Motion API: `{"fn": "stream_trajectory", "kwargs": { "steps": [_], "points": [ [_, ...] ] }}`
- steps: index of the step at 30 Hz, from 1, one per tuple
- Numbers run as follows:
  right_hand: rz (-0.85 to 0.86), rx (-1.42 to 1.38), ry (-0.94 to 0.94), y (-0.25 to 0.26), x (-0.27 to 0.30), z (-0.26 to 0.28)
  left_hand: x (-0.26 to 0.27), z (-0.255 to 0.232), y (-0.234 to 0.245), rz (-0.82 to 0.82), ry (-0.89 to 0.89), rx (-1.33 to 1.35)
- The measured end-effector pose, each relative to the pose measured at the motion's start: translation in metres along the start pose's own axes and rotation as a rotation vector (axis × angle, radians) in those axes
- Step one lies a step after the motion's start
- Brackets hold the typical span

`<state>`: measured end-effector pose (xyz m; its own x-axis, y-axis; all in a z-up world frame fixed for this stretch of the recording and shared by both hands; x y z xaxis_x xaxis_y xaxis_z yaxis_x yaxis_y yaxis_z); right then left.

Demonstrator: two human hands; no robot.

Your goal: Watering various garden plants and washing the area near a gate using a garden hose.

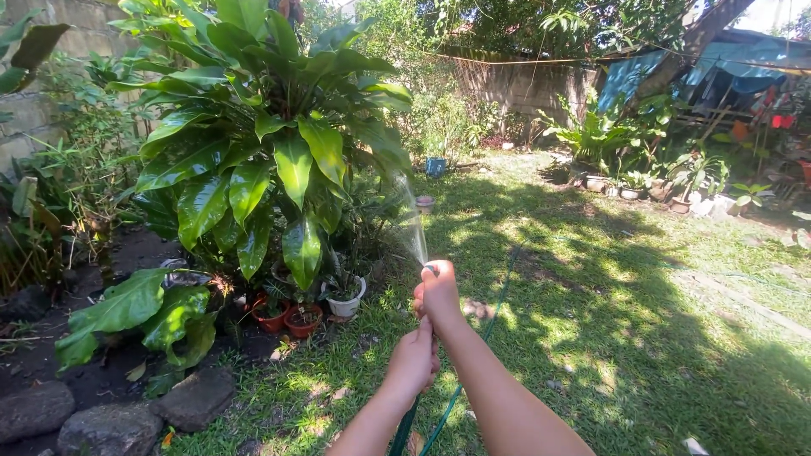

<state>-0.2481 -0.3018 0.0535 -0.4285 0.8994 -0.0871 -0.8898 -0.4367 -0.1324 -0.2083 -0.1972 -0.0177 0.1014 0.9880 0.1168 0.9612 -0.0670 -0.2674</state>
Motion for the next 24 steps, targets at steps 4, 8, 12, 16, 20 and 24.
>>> {"fn": "stream_trajectory", "kwargs": {
  "steps": [4, 8, 12, 16, 20, 24],
  "points": [
    [0.042, -0.027, 0.065, -0.012, -0.005, 0.013, -0.007, -0.006, 0.003, -0.020, -0.135, 0.047],
    [0.131, 0.026, 0.187, -0.035, -0.015, 0.029, -0.002, -0.023, 0.012, -0.130, -0.276, -0.038],
    [0.189, -0.115, 0.132, -0.056, -0.035, 0.027, 0.012, -0.043, 0.025, -0.253, -0.315, -0.168],
    [0.290, -0.146, 0.116, -0.086, -0.027, 0.039, 0.028, -0.055, 0.040, -0.260, -0.378, -0.183],
    [0.402, -0.131, 0.138, -0.116, -0.012, 0.049, 0.038, -0.059, 0.060, -0.346, -0.329, -0.254],
    [0.483, -0.118, 0.150, -0.139, -0.012, 0.039, 0.050, -0.056, 0.076, -0.405, -0.269, -0.230]
  ]
}}
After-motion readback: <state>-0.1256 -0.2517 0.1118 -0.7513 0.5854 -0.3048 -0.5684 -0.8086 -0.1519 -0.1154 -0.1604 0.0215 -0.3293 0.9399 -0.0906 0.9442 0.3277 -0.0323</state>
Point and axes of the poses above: each hand's wrist, its own x-axis away from the middle knuckle, its own y-axis out of the back of the hand, z = x × y, the point moved 6 cm from there along -x, towards the middle knuckle, and after that the axes turned 15 degrees about z, right-handed, at the moved point
